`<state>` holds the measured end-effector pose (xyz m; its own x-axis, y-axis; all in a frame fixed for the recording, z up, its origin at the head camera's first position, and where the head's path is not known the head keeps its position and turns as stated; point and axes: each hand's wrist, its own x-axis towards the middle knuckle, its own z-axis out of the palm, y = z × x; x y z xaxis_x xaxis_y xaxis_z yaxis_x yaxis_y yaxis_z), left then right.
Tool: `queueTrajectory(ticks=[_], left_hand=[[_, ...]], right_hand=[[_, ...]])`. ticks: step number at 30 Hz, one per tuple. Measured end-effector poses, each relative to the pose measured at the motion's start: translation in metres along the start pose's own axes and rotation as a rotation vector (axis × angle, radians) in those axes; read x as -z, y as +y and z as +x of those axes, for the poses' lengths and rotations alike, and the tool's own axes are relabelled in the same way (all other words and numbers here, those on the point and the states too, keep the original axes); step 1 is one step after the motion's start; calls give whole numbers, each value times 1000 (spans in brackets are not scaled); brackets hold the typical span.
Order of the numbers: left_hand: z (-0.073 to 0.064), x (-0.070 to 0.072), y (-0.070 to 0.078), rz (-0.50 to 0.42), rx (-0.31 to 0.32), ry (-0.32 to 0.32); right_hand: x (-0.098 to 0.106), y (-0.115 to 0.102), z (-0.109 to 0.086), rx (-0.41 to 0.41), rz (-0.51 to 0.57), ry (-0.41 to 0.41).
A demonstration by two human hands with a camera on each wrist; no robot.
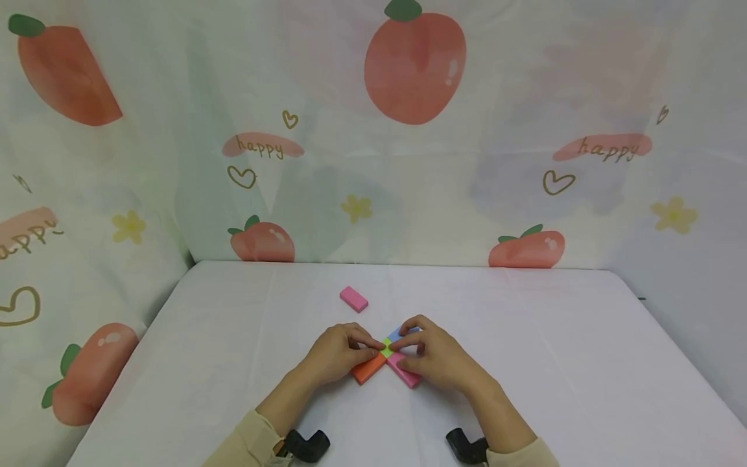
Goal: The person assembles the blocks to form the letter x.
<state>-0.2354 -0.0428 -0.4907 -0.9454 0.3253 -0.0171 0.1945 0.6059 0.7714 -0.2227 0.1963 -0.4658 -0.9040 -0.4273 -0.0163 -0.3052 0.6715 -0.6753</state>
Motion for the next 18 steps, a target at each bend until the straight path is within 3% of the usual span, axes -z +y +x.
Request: queueTrajectory(ticks=[18], left_hand=[[3, 1, -5, 15, -14, -6]], right_hand=[[-3, 12, 5, -22, 84, -3]])
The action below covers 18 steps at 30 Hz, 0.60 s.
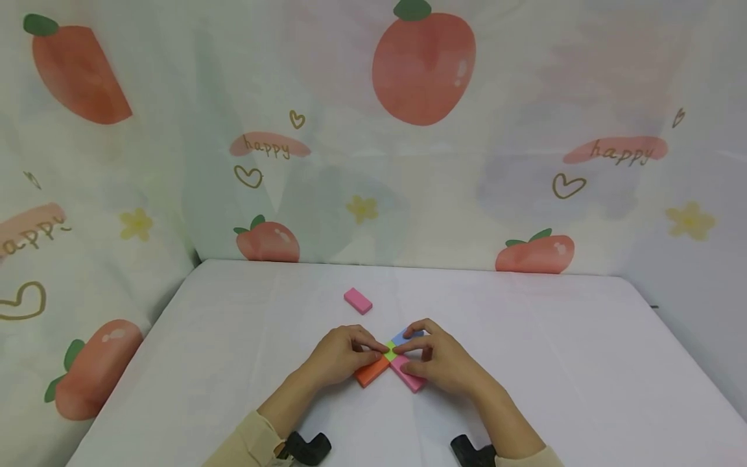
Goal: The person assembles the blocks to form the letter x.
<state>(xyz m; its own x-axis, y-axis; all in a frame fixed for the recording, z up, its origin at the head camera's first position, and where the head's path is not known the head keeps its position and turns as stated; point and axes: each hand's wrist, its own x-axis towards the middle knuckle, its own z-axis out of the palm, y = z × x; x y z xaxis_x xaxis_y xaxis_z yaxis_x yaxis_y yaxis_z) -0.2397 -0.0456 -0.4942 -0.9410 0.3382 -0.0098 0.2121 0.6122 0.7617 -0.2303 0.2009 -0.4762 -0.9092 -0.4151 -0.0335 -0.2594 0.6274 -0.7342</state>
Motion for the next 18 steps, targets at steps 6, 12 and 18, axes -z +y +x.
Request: queueTrajectory(ticks=[6, 12, 18], left_hand=[[0, 0, 2, 7, 8, 1], [-1, 0, 3, -4, 10, 4], [-1, -1, 4, -10, 24, 8]], right_hand=[[-1, 5, -2, 20, 52, -6], [-1, 8, -1, 31, 64, -9], [0, 9, -1, 31, 71, -14]])
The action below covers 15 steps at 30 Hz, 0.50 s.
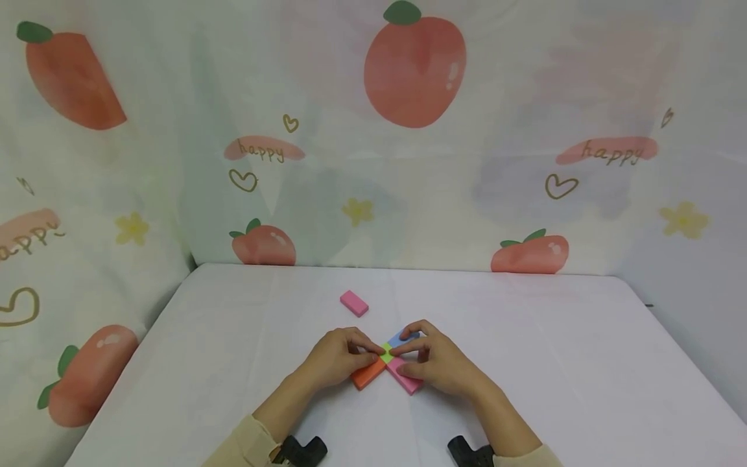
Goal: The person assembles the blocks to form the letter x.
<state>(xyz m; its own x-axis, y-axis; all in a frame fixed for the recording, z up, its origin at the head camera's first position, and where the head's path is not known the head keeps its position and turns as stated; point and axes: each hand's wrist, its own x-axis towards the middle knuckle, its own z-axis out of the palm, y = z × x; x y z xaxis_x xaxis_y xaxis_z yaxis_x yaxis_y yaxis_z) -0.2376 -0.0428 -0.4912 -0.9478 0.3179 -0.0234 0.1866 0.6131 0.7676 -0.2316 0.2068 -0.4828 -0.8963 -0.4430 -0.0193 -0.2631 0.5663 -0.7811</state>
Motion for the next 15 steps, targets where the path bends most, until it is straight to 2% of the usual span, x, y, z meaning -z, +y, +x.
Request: queueTrajectory(ticks=[15], left_hand=[[-1, 2, 4, -29, -3, -15]], right_hand=[[-1, 1, -1, 7, 17, 3]])
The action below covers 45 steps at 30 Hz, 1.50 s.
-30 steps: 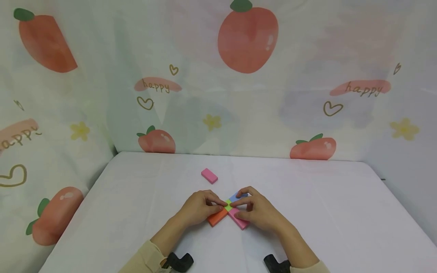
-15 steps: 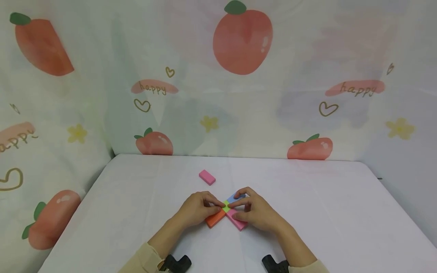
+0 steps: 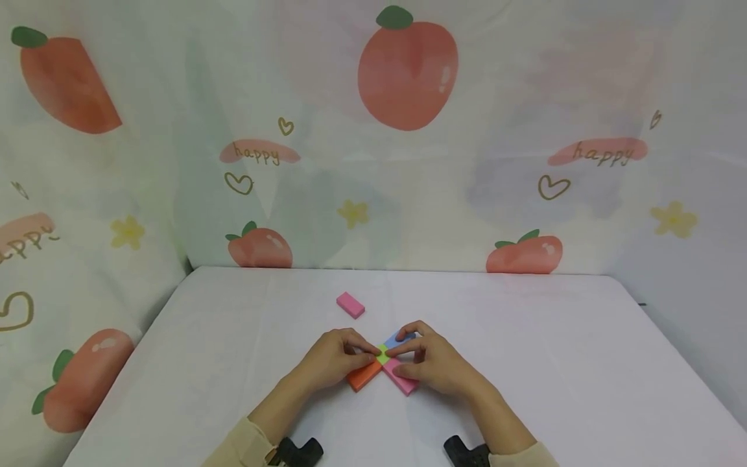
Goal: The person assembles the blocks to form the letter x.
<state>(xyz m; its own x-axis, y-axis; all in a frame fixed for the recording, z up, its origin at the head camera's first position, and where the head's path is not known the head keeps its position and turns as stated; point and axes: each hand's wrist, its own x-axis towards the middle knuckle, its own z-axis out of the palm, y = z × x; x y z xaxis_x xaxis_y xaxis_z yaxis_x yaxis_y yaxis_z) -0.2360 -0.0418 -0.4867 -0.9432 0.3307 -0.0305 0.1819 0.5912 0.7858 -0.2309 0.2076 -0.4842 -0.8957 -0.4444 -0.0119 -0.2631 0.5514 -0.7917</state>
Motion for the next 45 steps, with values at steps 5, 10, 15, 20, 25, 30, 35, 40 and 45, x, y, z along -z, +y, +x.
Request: queueTrajectory(ticks=[5, 10, 15, 20, 25, 30, 35, 40, 45], left_hand=[[0, 3, 1, -35, -5, -6], [0, 6, 0, -63, 11, -13], [1, 10, 0, -92, 29, -27], [3, 16, 0, -127, 26, -32], [7, 22, -2, -137, 24, -12], [11, 29, -4, -169, 38, 28], [16, 35, -7, -178, 40, 75], [20, 41, -8, -138, 9, 136], [26, 43, -11, -124, 24, 187]], right_hand=[[0, 0, 1, -3, 6, 0], [-1, 1, 1, -4, 10, -6], [-1, 1, 1, -10, 16, -6], [-2, 1, 1, -10, 19, -7], [-1, 0, 0, -14, 22, -5], [-1, 0, -1, -9, 25, -12], [0, -1, -2, -2, 34, -14], [2, -3, -4, 20, 68, -14], [0, -1, -4, 13, 52, -15]])
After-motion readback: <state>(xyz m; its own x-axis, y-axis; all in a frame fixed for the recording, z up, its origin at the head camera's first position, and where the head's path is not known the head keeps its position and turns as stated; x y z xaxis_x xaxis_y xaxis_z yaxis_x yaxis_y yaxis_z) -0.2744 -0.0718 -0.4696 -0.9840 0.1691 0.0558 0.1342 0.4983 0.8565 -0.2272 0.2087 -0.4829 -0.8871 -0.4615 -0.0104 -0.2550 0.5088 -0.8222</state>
